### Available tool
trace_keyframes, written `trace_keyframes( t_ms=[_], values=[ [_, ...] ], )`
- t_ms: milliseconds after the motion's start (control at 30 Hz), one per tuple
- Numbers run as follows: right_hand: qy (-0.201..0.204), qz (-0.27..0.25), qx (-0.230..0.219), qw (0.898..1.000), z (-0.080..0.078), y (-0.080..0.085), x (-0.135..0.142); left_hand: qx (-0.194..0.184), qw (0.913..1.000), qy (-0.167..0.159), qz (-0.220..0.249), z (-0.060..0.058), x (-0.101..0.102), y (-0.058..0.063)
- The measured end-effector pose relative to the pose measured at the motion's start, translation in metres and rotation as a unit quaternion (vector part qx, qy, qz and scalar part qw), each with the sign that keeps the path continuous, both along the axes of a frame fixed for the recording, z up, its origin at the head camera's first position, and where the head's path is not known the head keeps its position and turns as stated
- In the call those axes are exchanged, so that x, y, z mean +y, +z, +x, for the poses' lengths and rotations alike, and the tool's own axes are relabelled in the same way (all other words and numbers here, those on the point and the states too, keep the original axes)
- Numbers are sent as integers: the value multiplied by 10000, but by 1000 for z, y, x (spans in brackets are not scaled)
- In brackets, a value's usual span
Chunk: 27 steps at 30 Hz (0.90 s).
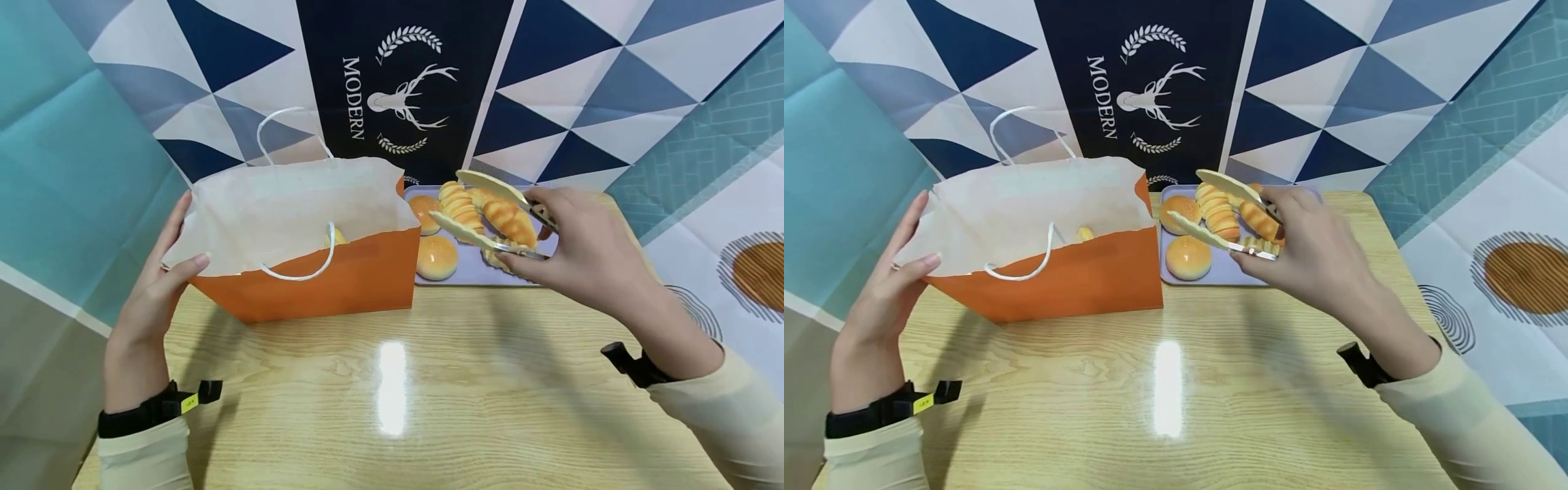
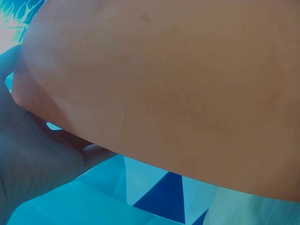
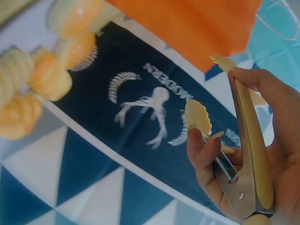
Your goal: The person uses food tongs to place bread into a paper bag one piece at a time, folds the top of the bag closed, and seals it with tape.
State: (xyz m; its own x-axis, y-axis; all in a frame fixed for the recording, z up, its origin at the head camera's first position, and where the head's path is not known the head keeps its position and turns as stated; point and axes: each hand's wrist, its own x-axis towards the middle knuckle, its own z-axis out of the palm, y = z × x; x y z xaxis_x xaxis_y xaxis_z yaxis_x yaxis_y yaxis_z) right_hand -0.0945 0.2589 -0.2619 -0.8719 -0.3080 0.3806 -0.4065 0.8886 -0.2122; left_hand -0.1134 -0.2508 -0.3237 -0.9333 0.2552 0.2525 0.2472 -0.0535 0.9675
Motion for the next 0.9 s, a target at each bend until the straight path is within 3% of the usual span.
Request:
trace_keyframes(
  t_ms=[267, 533, 900],
  values=[
    [-245, -33, -526, 9983, -5, -44, 9, -23, 10000, 27, -77, -1, 0, 1],
    [-361, 74, -732, 9966, -11, -82, 9, -33, 9999, 7, -114, 1, 0, 1],
    [-452, 133, -1238, 9912, -23, -118, 13, -59, 9997, 84, -224, 2, 1, 2]
  ],
)
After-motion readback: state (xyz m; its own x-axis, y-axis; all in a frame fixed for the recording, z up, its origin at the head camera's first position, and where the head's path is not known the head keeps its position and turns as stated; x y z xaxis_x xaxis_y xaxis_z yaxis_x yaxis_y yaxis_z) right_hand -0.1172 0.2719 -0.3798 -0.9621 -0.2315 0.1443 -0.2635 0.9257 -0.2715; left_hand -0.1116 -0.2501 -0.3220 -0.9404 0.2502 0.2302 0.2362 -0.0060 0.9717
